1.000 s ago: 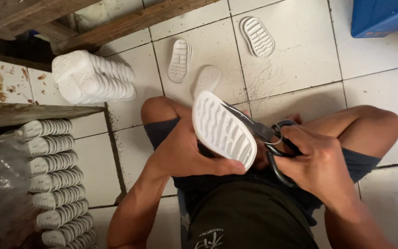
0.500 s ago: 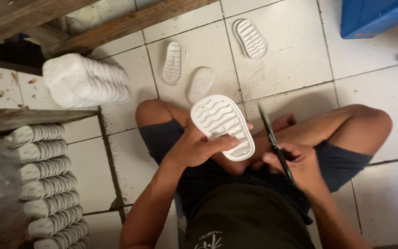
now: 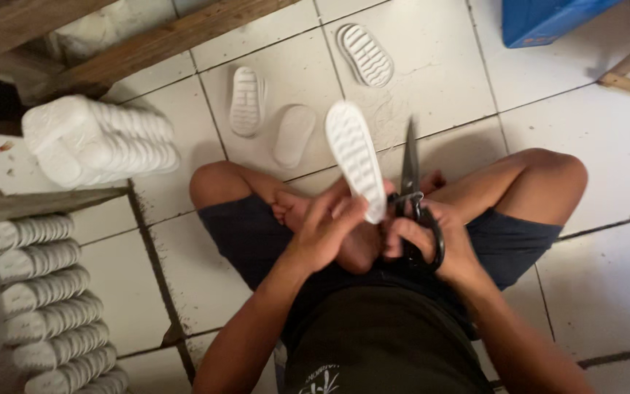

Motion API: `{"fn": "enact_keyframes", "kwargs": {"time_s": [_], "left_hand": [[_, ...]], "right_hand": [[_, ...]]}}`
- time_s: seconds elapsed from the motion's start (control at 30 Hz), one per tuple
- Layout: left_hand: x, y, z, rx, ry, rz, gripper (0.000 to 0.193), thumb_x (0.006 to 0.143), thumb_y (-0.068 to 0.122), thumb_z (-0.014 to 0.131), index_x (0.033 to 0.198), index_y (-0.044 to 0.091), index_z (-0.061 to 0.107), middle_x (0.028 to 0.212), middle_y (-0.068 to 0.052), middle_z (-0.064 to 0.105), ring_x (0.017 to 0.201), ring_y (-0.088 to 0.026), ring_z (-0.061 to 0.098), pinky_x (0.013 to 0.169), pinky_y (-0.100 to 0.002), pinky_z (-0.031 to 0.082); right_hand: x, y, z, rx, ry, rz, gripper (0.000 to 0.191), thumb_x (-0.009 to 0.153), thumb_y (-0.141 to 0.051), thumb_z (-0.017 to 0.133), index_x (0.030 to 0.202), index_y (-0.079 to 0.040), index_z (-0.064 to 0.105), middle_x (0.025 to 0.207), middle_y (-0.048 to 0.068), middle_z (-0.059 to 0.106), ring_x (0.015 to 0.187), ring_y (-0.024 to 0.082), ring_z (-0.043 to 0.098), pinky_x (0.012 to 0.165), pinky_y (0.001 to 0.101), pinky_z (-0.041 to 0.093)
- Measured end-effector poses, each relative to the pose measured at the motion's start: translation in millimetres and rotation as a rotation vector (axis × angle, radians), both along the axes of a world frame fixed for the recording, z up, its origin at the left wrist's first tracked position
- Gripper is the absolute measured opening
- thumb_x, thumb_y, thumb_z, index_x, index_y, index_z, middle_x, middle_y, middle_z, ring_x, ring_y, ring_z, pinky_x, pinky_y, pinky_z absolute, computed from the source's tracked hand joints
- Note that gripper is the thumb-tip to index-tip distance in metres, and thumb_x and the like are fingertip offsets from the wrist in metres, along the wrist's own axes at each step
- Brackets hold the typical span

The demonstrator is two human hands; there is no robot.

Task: The person sits on the floor and uses shears to trim the edges of white slipper soles one by one. After trimming each sole, they place it on a growing stack on the floor. The person repeats this process for several soles throughout the clip.

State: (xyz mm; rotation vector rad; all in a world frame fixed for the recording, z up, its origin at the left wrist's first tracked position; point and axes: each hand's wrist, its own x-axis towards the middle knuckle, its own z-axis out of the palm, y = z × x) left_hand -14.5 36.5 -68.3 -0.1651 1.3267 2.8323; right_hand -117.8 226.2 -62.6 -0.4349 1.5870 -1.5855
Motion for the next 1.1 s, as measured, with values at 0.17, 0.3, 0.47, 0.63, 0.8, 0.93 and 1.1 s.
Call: {"fn": "enact_keyframes", "kwargs": {"time_s": [0.17,0.3,0.47,0.63,0.8,0.93,1.1], "left_hand": [[4,-19,30,0.031,-0.124,0.151,0.056,0.117,0.041,0.033,0.133,-0.008,0.056,0.114,-0.015,0.068,0.095,-0.022,0.066,0.089,-0.04,0.057],[10,-23,43,-0.019,-0.159,0.101,0.059,0.116,0.044,0.029,0.129,-0.004,0.059,0.107,-0.015,0.07,0.087,-0.02,0.066,0.081,-0.036,0.058],[12,-25,51,0.068,-0.177,0.065,0.057,0.116,0.044,0.029,0.129,-0.002,0.059,0.101,-0.016,0.071,0.081,-0.02,0.067,0.07,-0.037,0.057],[18,-25,43,0.116,-0.036,0.049,0.044,0.113,0.034,0.041,0.134,-0.001,0.06,0.111,-0.012,0.072,0.095,-0.017,0.067,0.088,-0.033,0.056],[13,-18,19,-0.158,-0.142,0.422,0.023,0.105,0.007,0.066,0.121,-0.008,0.069,0.111,-0.011,0.074,0.099,-0.016,0.07,0.089,-0.031,0.058],[12,-16,9,-0.327,-0.167,0.422,0.025,0.104,0.01,0.067,0.12,-0.008,0.072,0.111,-0.012,0.077,0.099,-0.014,0.071,0.09,-0.03,0.059],[11,8,-7,-0.201,-0.229,0.386,0.029,0.101,0.014,0.066,0.122,-0.006,0.068,0.112,-0.009,0.076,0.102,-0.013,0.071,0.092,-0.028,0.058]], "right_hand": [[-23,3,27,0.22,1.008,0.1,0.061,0.075,-0.041,0.087,0.107,0.009,0.071,0.085,0.014,0.072,0.071,0.023,0.069,0.062,0.0336,0.056],[-39,7,33,0.281,1.426,0.13,0.057,0.073,-0.039,0.086,0.105,0.006,0.071,0.092,0.018,0.072,0.079,0.03,0.07,0.068,0.0389,0.057],[-44,21,20,0.499,1.355,0.352,0.049,0.079,-0.048,0.085,0.101,-0.005,0.076,0.083,0.007,0.073,0.07,0.02,0.07,0.061,0.0361,0.056],[-30,28,-6,0.146,0.89,0.158,0.044,0.076,-0.035,0.089,0.099,-0.001,0.073,0.079,0.007,0.071,0.068,0.015,0.066,0.061,0.0294,0.053],[-6,26,-41,-0.032,0.867,0.052,0.032,0.09,-0.015,0.077,0.108,0.008,0.064,0.109,0.021,0.069,0.101,0.021,0.064,0.093,0.034,0.046],[2,29,-65,0.526,0.463,0.094,0.033,0.089,-0.027,0.083,0.099,0.003,0.074,0.09,0.008,0.069,0.073,0.015,0.06,0.069,0.0249,0.053],[18,25,-69,-0.184,0.356,-0.046,0.029,0.094,-0.011,0.073,0.116,0.006,0.065,0.101,0.01,0.068,0.089,0.016,0.065,0.08,0.0251,0.053]]}}
